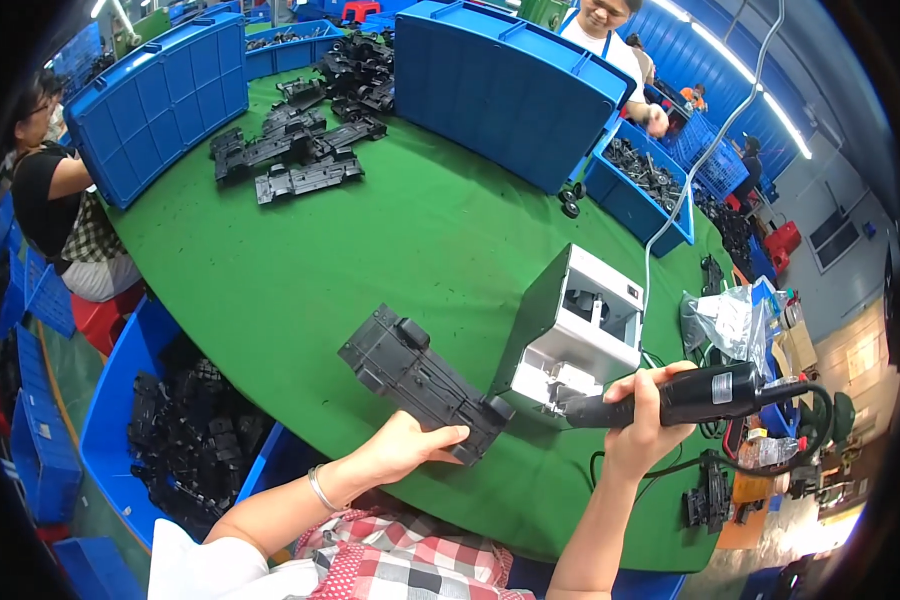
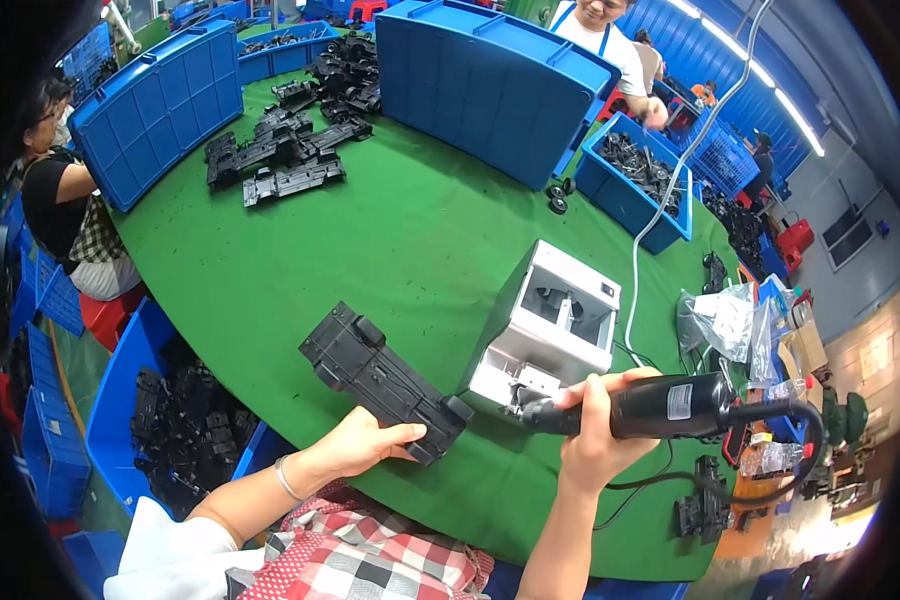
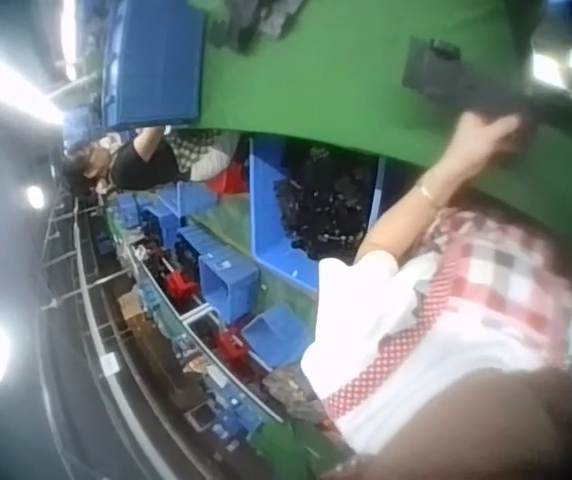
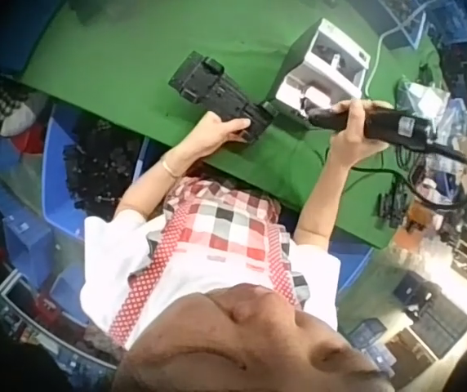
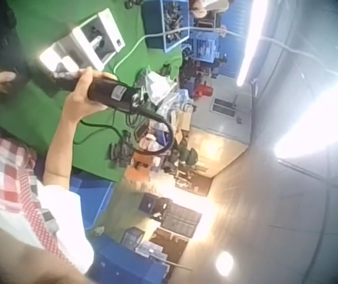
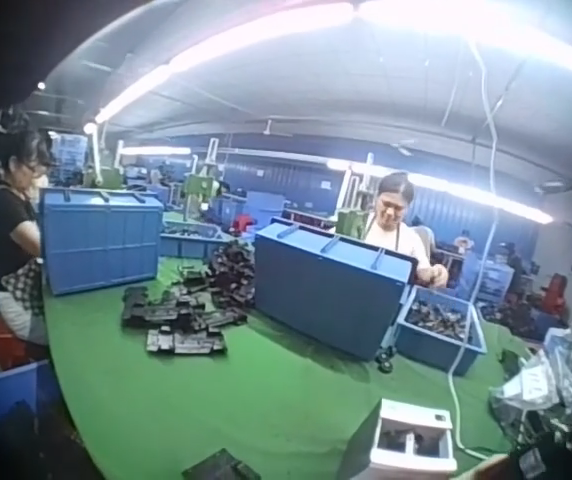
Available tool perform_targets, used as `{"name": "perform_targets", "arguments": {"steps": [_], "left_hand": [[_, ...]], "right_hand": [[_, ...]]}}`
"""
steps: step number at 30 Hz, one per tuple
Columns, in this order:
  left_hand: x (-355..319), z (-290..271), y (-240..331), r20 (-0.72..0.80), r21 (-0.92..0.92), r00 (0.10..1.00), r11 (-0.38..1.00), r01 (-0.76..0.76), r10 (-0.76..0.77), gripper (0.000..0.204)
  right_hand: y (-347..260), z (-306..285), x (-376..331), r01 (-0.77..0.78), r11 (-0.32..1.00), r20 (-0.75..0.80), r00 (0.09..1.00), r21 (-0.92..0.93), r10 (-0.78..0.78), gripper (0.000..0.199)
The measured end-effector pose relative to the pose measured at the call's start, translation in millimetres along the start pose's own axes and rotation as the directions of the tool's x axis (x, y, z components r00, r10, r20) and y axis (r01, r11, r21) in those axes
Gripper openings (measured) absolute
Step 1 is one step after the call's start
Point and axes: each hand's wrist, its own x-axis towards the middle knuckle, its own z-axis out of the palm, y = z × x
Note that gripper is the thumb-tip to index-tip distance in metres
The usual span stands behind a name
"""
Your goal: The person assembles toy car chassis components by hand, securing plastic parts together with screws using an electric screwdriver.
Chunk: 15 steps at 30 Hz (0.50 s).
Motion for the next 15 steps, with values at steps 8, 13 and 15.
{"name": "perform_targets", "arguments": {"steps": [8, 13, 15], "left_hand": [[7, 9, -4, -0.020, -0.051, 0.998, 0.997, -0.055, 0.054, 0.030], [9, 14, -3, -0.012, -0.021, 1.000, 0.999, -0.028, 0.028, 0.027], [9, 19, -4, -0.014, -0.003, 0.999, 0.999, -0.037, 0.037, 0.027]], "right_hand": [[-6, 17, -52, 0.037, 0.960, 0.131, 0.988, 0.279, -0.077, 0.030], [2, 18, -58, 0.042, 0.968, 0.186, 0.978, 0.246, -0.090, 0.033], [4, 14, -58, 0.031, 0.965, 0.178, 0.981, 0.262, -0.079, 0.032]]}}
